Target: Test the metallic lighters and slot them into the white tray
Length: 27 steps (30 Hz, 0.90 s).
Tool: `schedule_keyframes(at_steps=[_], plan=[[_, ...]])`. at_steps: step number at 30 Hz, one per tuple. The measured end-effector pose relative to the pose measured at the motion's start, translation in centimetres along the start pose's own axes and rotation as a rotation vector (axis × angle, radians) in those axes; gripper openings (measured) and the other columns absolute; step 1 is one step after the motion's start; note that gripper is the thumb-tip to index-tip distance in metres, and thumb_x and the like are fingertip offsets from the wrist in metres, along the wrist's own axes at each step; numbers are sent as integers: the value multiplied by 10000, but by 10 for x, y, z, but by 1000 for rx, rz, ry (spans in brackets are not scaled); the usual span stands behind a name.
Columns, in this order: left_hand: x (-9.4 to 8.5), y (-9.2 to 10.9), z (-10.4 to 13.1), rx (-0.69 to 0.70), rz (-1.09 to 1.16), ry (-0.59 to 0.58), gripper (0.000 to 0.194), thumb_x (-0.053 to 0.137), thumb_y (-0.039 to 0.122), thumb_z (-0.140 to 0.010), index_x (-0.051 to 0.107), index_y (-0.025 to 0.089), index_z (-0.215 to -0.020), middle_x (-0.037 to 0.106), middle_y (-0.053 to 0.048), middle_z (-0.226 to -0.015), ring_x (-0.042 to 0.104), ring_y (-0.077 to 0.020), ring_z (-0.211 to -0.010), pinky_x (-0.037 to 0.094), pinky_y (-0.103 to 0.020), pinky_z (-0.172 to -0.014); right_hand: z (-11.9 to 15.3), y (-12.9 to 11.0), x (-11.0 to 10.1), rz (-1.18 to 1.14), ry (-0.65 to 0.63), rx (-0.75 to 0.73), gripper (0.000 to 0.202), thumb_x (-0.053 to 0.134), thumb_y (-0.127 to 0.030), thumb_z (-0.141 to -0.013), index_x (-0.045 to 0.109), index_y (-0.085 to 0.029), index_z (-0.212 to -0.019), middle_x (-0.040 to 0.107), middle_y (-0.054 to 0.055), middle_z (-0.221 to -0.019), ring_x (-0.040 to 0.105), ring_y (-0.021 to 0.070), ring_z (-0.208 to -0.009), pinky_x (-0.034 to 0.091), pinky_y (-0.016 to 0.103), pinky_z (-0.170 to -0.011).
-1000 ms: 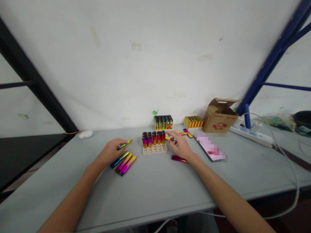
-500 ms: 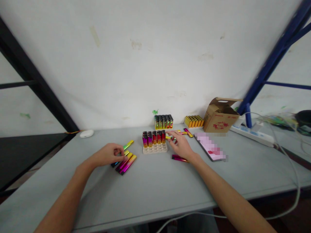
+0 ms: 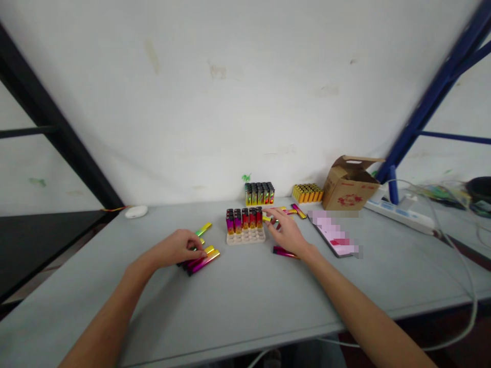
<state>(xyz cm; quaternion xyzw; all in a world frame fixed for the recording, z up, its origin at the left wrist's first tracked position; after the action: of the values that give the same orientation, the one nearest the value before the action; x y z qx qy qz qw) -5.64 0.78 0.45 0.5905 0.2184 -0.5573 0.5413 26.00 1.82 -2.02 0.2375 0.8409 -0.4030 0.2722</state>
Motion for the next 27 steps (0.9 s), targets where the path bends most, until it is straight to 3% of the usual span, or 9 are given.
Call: schedule_keyframes(at_steps=[9,12,15,18,23,27], plan=[[7,17,-3,-43,-94,55,286,584,455,-678,676,196,-602,554,8,-545,473,-139,-534,271,-250,-522,0,0,-1,-10,9,-6,384,503,-200,-858,545,-223,-1238,623,79,-1096,599,170,-783,507,356,-780],[3,18,-1,-17,-33,161,310,563,455,-709,623,186,-567,495,25,-513,435,-122,-508,252,-248,-512,1,1,-1,-9,32,3,416,510,-211,-861,504,-223,-1277,618,82,-1111,606,177,-793,522,359,-757],[-3,24,1,6,234,274,353,562,508,-722,582,179,-596,461,37,-510,411,-113,-498,265,-237,-493,4,-7,-1,44,141,-38,512,516,-226,-868,402,-199,-1366,587,123,-1181,603,222,-931,525,404,-817],[-2,33,2,19,602,303,367,599,540,-724,602,174,-733,522,32,-556,452,-118,-510,332,-230,-489,8,-29,3,129,176,-249,521,528,-226,-870,403,-185,-1374,526,153,-1285,502,264,-1180,447,454,-988],[17,51,-4,87,1057,229,369,666,511,-748,619,160,-851,651,-32,-760,593,-153,-662,446,-250,-586,18,-65,18,206,90,-576,413,547,-195,-874,542,-229,-1286,540,130,-1268,515,228,-1171,475,396,-952],[40,66,-11,99,1277,170,374,722,494,-714,654,135,-794,658,-42,-730,576,-140,-653,469,-267,-654,21,-75,25,243,156,-695,322,555,-168,-886,631,-282,-1178,584,90,-1225,525,198,-1163,471,370,-952]])
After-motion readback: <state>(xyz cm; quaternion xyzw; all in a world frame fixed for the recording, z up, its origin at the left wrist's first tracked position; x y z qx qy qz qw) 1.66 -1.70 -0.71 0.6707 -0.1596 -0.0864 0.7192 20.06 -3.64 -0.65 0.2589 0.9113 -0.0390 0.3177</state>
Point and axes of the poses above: each hand's wrist, its own z-axis away from the middle knuckle, its own x-axis out of the palm, y = z × x, the point moved 2 cm from there along -z, towards the middle knuckle
